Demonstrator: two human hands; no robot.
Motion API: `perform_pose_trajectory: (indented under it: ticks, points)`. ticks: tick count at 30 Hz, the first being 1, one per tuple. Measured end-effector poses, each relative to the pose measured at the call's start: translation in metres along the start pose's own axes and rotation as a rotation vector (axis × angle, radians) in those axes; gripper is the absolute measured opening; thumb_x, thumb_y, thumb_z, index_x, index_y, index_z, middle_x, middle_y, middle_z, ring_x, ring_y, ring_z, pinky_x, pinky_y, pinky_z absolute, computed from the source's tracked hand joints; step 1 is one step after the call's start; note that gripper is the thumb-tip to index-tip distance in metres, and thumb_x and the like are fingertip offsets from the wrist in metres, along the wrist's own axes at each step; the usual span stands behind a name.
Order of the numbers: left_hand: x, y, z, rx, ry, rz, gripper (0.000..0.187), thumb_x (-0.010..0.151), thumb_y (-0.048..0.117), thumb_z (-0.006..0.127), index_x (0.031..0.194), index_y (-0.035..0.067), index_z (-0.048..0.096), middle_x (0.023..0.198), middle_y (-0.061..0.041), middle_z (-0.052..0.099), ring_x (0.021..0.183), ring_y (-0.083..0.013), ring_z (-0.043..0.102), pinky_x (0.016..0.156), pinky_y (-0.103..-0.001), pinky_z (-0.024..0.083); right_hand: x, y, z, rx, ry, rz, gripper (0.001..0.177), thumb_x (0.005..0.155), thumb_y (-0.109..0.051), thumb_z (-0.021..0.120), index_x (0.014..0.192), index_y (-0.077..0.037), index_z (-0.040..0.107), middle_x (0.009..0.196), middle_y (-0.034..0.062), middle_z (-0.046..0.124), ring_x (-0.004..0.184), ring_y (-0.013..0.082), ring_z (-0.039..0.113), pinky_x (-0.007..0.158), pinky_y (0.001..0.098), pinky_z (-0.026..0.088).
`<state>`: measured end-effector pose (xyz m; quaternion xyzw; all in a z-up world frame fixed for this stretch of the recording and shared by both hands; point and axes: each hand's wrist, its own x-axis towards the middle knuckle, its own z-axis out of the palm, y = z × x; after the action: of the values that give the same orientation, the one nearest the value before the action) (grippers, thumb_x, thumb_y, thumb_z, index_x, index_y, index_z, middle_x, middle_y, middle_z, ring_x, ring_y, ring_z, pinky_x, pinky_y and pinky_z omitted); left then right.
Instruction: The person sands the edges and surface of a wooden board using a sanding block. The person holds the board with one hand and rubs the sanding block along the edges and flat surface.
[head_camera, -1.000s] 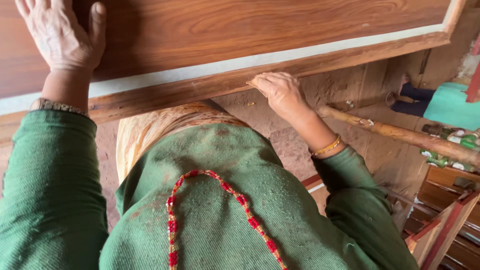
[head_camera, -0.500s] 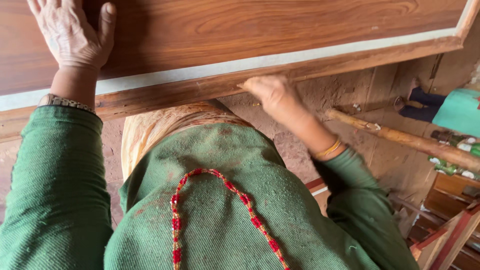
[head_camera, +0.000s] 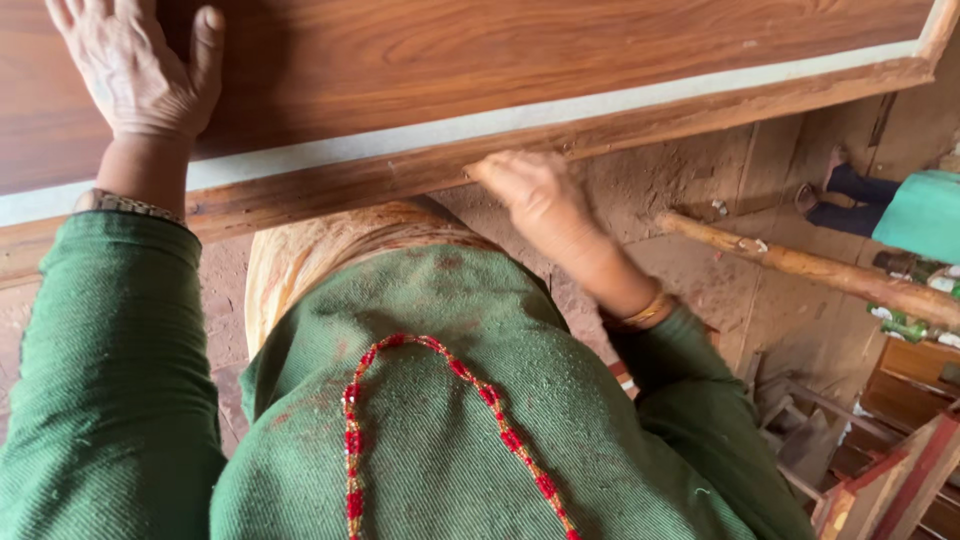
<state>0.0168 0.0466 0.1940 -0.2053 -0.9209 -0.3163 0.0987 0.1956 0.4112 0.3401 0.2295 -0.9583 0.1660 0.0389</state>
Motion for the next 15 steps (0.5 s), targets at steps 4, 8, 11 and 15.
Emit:
perform_pose_trajectory:
  ticks: [4,8,11,15]
  points:
    - [0.013,0.016,-0.014,0.036,0.090,0.075,0.049,0.110,0.037,0.054,0.143,0.001,0.053,0.151,-0.024,0.051,0.149,-0.0433,0.039,0.131,-0.061,0.022,0.003,-0.010,0.029,-0.177,-0.093,-0.093,0.011,0.096,-0.010,0.065,0.104,-0.006,0.071,0.088,0.0085,0.067,0.084,0.0236,0.069,0.071,0.0380,0.057]
    - [0.014,0.019,-0.011,0.035,0.084,0.026,0.052,0.111,0.041,0.061,0.144,0.001,0.055,0.151,-0.021,0.053,0.153,-0.0405,0.041,0.129,-0.060,0.023,-0.016,-0.003,0.065,-0.174,0.070,-0.146,0.024,0.092,-0.015,0.060,0.111,-0.005,0.070,0.103,0.0113,0.071,0.096,0.0272,0.069,0.083,0.0410,0.058]
    - [0.007,0.019,-0.011,0.016,0.084,0.014,0.052,0.109,0.042,0.064,0.142,0.002,0.056,0.153,-0.020,0.053,0.153,-0.0404,0.041,0.129,-0.059,0.024,-0.033,0.000,0.086,-0.137,0.076,-0.091,0.025,0.086,-0.021,0.059,0.106,-0.010,0.071,0.103,0.0129,0.073,0.095,0.0290,0.071,0.082,0.0440,0.058]
    - [0.018,0.025,-0.013,0.041,0.082,-0.006,0.055,0.105,0.043,0.066,0.144,0.005,0.058,0.153,-0.018,0.054,0.151,-0.0385,0.042,0.127,-0.057,0.024,-0.031,0.013,0.083,-0.093,-0.076,-0.028,0.010,0.092,-0.017,0.064,0.096,-0.011,0.072,0.097,0.0099,0.075,0.093,0.0261,0.074,0.080,0.0401,0.060]
